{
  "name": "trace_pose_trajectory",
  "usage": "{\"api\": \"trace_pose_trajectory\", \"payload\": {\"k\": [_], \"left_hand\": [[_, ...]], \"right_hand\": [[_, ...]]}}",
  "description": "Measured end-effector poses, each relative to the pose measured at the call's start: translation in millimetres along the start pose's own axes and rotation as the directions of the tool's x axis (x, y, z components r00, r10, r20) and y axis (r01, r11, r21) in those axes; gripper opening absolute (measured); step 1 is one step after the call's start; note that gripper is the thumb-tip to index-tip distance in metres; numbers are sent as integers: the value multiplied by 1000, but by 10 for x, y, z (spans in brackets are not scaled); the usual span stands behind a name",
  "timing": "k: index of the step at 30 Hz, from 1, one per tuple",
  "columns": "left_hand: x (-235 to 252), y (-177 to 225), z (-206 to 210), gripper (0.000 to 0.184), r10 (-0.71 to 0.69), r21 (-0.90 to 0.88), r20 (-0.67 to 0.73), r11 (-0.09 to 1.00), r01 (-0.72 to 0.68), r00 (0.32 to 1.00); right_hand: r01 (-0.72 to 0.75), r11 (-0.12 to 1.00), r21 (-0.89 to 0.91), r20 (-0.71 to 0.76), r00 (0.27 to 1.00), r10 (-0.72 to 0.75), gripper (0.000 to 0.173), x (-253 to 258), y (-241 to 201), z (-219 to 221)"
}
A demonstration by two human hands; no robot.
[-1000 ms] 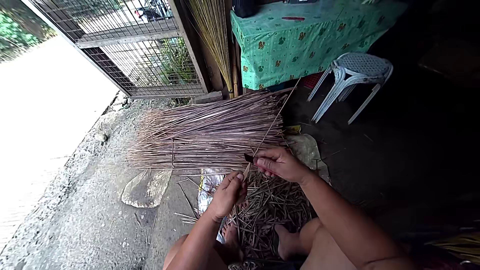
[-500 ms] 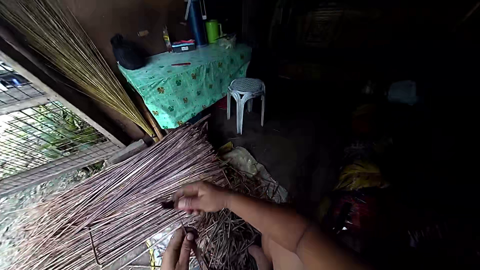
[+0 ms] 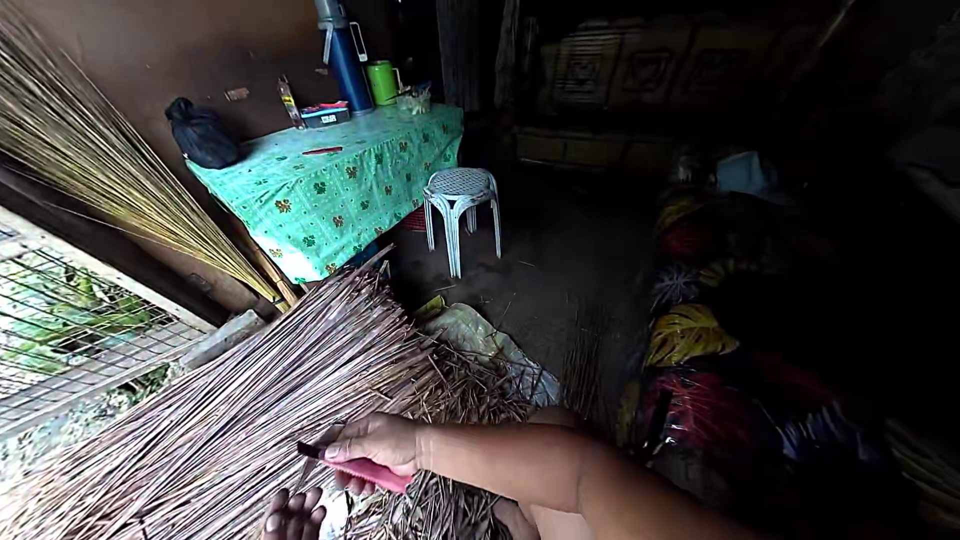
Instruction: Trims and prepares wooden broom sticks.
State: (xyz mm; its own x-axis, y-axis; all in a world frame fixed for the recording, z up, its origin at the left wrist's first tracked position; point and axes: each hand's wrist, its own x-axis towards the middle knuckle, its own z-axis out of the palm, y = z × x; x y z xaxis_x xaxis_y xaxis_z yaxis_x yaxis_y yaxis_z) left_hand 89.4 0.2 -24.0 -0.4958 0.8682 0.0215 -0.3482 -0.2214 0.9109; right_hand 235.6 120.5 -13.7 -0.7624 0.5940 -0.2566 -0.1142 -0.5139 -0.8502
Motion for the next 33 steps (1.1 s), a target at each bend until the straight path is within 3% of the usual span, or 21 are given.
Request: {"api": "trace_pose_trajectory", "payload": {"k": [4,6,7,8,9,10,11,12,13,14,18,20,25,30,33], "left_hand": [[-66,-63,28,37,-153,-3,28,988,153,988],[-105,-28,18,49,-290,113,95,954,279,952],[-138,-8,10,53,-314,202,164,939,279,935],[-178,7,-6,51,-264,302,253,936,183,931],[-212,14,-30,40,-111,416,344,908,-45,932],[-209,25,-71,29,95,543,431,767,-342,897],[-157,52,-130,29,249,643,503,533,-550,828],[-80,88,-194,35,303,704,544,342,-622,782],[-12,124,-251,43,271,750,551,255,-611,789],[39,140,-295,49,197,791,524,247,-559,829],[35,64,-293,33,68,814,369,458,-357,927],[15,113,-230,30,124,803,350,471,-366,929],[9,90,-240,27,188,774,339,500,-387,922],[-5,180,-289,25,256,799,330,437,-414,908],[19,209,-315,25,273,805,359,393,-444,892]], "right_hand": [[59,987,147,16,998,-62,21,49,58,79],[112,984,137,-30,994,-109,21,55,23,24],[133,984,117,-62,990,-127,22,56,-25,-20],[150,985,88,-98,985,-141,22,63,-82,-65],[160,986,56,-127,980,-152,24,74,-131,-112],[158,987,30,-143,978,-153,25,89,-169,-155],[148,989,11,-152,978,-144,25,101,-196,-187],[140,990,4,-152,979,-137,25,103,-211,-202],[142,990,2,-153,978,-140,25,94,-230,-202],[157,988,6,-165,974,-154,25,72,-266,-195],[233,964,-129,-166,953,-252,24,5,-358,-264],[272,922,-277,-66,951,-301,28,19,-302,-300],[241,832,-499,85,969,-230,24,-25,-130,-140],[273,754,-598,-63,921,-383,26,-19,-331,-300],[330,692,-642,-106,856,-506,26,-87,-471,-465]]}}
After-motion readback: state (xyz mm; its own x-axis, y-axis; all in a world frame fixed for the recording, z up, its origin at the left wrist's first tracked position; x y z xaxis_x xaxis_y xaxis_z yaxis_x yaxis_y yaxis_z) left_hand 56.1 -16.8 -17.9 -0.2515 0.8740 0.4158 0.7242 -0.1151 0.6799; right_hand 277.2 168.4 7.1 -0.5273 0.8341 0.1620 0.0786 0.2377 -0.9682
